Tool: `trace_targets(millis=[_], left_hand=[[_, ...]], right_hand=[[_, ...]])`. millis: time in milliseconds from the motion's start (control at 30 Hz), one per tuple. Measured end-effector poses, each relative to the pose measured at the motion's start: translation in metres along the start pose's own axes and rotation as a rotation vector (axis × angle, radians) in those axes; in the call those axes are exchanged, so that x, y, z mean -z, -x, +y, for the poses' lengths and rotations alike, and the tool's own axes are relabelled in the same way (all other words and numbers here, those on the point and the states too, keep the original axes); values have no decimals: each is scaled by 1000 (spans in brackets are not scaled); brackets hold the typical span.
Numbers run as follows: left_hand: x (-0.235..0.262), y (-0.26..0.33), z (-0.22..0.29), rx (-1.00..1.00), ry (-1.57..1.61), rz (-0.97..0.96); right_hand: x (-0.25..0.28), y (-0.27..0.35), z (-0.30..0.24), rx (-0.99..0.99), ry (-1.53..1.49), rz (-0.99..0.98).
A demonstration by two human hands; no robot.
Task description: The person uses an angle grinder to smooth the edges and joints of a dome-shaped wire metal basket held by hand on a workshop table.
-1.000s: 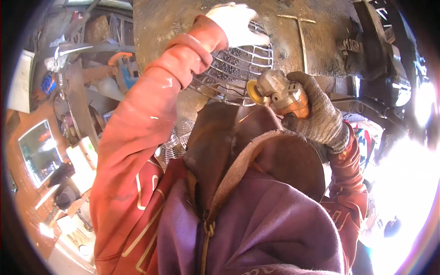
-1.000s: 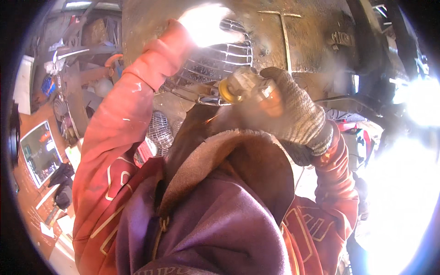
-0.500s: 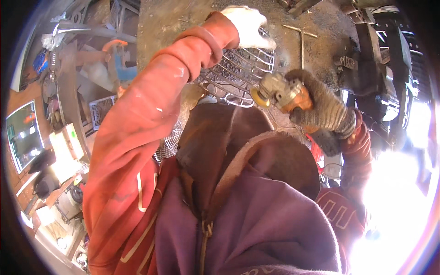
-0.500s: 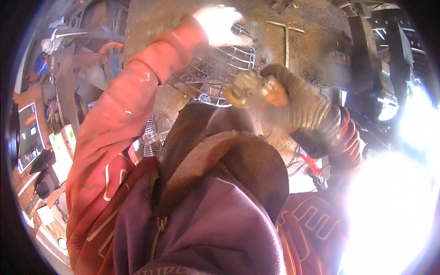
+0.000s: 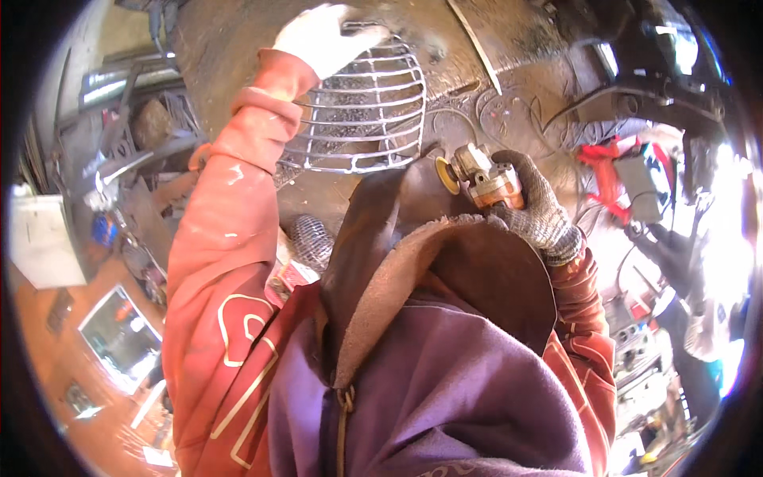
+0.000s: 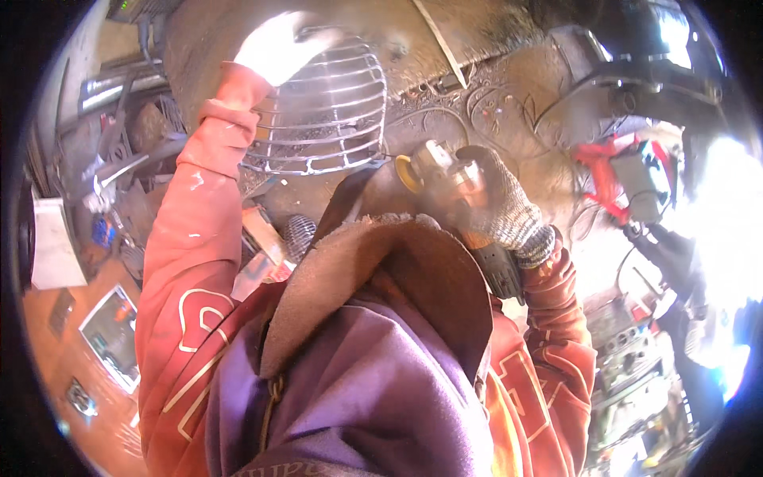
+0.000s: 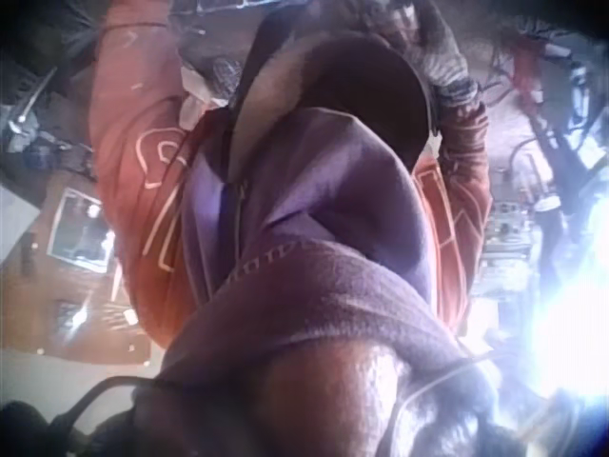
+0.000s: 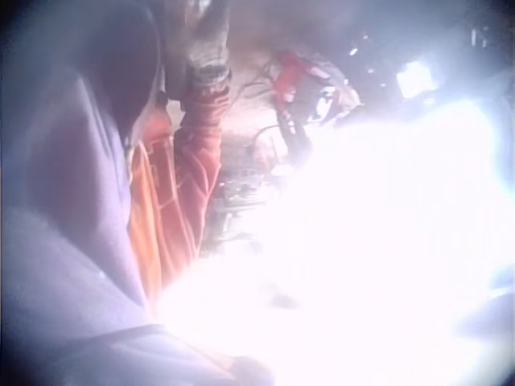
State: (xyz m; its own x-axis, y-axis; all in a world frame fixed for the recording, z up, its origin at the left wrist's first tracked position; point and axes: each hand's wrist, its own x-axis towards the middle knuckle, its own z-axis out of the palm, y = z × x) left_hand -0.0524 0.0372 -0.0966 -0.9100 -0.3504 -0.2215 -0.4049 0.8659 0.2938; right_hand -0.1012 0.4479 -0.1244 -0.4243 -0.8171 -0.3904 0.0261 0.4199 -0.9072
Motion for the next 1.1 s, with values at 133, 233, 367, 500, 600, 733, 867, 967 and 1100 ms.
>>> trace_targets(millis=[133, 233, 367, 500, 600, 733, 867, 967, 1100], left_hand=[[9, -12, 14, -26, 48, -103], [2, -10, 8, -85, 18, 32], [-2, -11, 0, -76, 54, 34], [1, -8, 5, -49, 67, 34], [-3, -10, -3, -66, 118, 37], [-2, -9, -1, -68, 115, 37], [0, -12, -1, -76, 123, 9], [-2, -16, -12, -109, 116, 2], [0, -18, -12, -71, 195, -36]], right_hand=[[-17, 7, 11, 69, -162, 84], [-27, 0, 2, 109, -276, 104], [-34, -14, -12, -6, -551, 40], [-20, -23, -31, -98, -380, 25], [-24, -25, -14, -59, -372, 62], [-38, -4, -16, -81, -462, 51], [-70, 12, 23, -117, -584, 141], [-86, 17, 49, -38, -579, 231], [-113, 17, 54, 75, -915, 364]])
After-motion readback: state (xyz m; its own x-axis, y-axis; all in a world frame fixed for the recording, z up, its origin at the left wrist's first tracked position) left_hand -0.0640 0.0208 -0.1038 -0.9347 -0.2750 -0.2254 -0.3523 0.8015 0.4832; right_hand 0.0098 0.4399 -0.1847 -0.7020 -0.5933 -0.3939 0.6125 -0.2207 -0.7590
